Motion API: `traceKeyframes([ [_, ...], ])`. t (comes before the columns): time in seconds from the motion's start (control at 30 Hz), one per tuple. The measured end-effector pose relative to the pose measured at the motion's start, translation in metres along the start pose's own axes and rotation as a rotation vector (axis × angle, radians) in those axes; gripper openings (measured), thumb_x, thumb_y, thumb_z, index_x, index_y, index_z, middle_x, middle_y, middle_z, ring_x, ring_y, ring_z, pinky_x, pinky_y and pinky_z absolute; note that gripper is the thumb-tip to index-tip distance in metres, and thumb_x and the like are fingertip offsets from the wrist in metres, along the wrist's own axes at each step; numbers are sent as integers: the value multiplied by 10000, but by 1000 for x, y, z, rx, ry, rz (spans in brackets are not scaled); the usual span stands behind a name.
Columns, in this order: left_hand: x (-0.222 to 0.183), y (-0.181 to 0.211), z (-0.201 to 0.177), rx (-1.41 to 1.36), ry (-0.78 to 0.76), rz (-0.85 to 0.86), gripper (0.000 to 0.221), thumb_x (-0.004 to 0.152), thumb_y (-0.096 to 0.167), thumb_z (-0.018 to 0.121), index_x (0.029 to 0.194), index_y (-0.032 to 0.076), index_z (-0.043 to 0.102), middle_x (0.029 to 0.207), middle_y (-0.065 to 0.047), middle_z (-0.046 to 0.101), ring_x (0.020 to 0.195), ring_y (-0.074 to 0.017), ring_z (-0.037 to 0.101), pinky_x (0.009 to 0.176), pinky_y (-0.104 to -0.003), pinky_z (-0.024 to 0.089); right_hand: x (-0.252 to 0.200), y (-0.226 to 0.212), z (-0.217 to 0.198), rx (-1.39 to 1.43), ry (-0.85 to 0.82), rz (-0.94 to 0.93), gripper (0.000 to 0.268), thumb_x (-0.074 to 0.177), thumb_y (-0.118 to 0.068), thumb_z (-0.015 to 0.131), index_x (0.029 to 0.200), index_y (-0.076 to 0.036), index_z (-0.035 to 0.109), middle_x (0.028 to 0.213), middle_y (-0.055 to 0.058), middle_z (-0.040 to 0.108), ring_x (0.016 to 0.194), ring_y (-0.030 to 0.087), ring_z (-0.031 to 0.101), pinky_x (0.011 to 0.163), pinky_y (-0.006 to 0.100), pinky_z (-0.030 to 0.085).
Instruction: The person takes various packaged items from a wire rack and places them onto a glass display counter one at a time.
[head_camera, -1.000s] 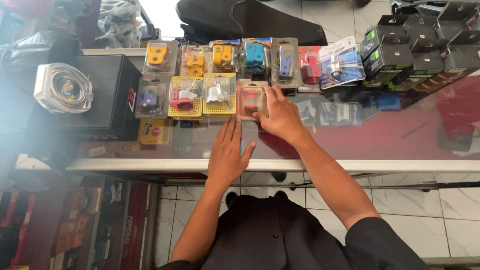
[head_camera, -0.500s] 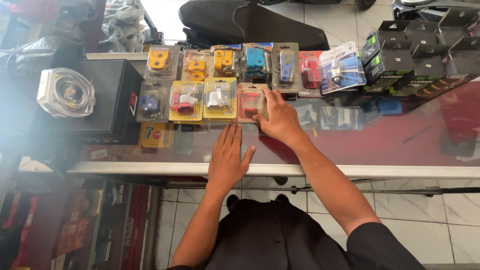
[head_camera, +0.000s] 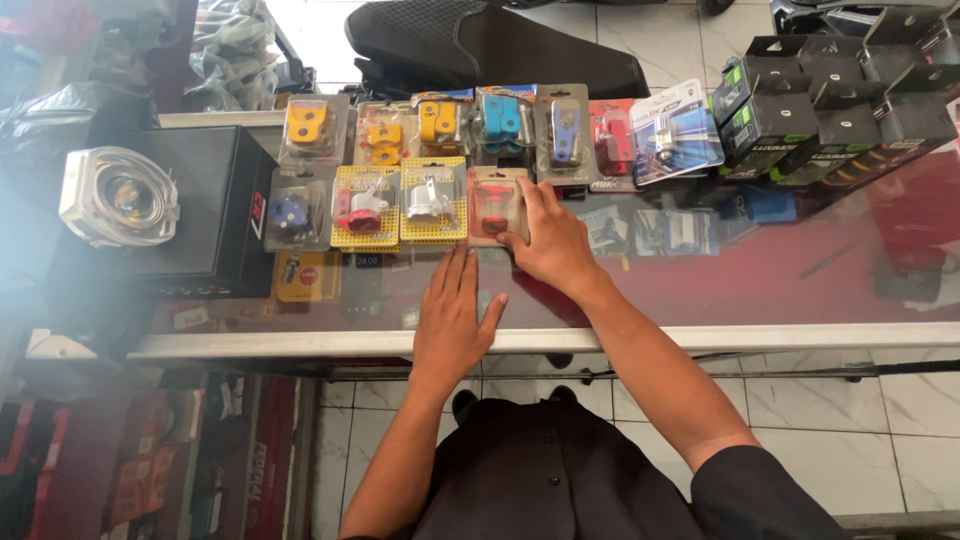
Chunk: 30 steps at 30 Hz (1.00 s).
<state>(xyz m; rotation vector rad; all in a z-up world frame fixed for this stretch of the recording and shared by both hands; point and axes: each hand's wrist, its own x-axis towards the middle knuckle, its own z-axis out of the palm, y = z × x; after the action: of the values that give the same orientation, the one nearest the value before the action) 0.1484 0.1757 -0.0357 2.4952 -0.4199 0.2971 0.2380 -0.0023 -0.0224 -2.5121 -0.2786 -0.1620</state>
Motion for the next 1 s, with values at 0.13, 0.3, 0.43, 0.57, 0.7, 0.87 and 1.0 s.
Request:
traceKeyframes([
  [0.13, 0, 0, -3, -13, 1, 12, 687, 961, 340, 667, 1431, -119, 467, 1580, -255, 398, 1465, -410, 364, 1180, -484, 324, 0, 2, 1, -12, 12, -11, 827, 806, -324, 832, 1471, -51, 424, 1336, 210, 540, 1065, 443, 648, 843, 531, 535],
  [0.3, 0, 0, -4, -32, 14, 24, 685, 950, 330, 671, 1433, -113, 473, 1564, -257, 415, 1457, -412, 374, 1168, -486, 336, -2, 4, 2, -19, 14, -25, 852, 811, -325, 824, 1500, -57, 400, 1365, 215, 515, 1071, 440, 639, 847, 518, 536],
  [0.43, 0, 0, -6, -43, 8, 27, 651, 952, 317, 677, 1411, -104, 488, 1562, -256, 424, 1454, -411, 387, 1167, -487, 345, -7, -1, -6, 43, 5, -52, 862, 839, -288, 812, 1535, -49, 363, 1298, 181, 544, 1051, 411, 642, 847, 487, 539],
  [0.57, 0, 0, -9, -60, 20, 60, 635, 943, 299, 679, 1394, -112, 503, 1534, -266, 441, 1422, -424, 403, 1154, -495, 347, -27, -10, -23, 164, -27, 30, 817, 839, -215, 790, 1540, -112, 383, 1267, 148, 558, 966, 338, 660, 821, 432, 545],
  [0.7, -1, 1, -12, -87, 27, 92, 582, 949, 278, 677, 1374, -93, 536, 1483, -262, 485, 1395, -422, 436, 1131, -503, 372, -65, -18, -35, 175, 87, 12, 658, 838, -168, 809, 1427, -120, 520, 1272, 130, 609, 1016, 304, 668, 868, 398, 553],
  [0.87, 1, 5, -15, -86, -22, 107, 496, 900, 274, 707, 1294, -13, 613, 1405, -188, 564, 1331, -350, 509, 1018, -485, 417, -117, -22, -50, 166, 280, 90, 473, 850, -96, 773, 1301, -58, 634, 1221, 114, 656, 1102, 287, 676, 918, 376, 558],
  [1.0, 5, 13, -14, -149, -43, 174, 440, 857, 222, 741, 1235, 14, 655, 1347, -153, 619, 1306, -327, 548, 994, -479, 424, -157, -17, -64, 160, 381, 159, 378, 882, -80, 739, 1252, -47, 668, 1195, 88, 679, 1093, 245, 693, 919, 359, 572],
])
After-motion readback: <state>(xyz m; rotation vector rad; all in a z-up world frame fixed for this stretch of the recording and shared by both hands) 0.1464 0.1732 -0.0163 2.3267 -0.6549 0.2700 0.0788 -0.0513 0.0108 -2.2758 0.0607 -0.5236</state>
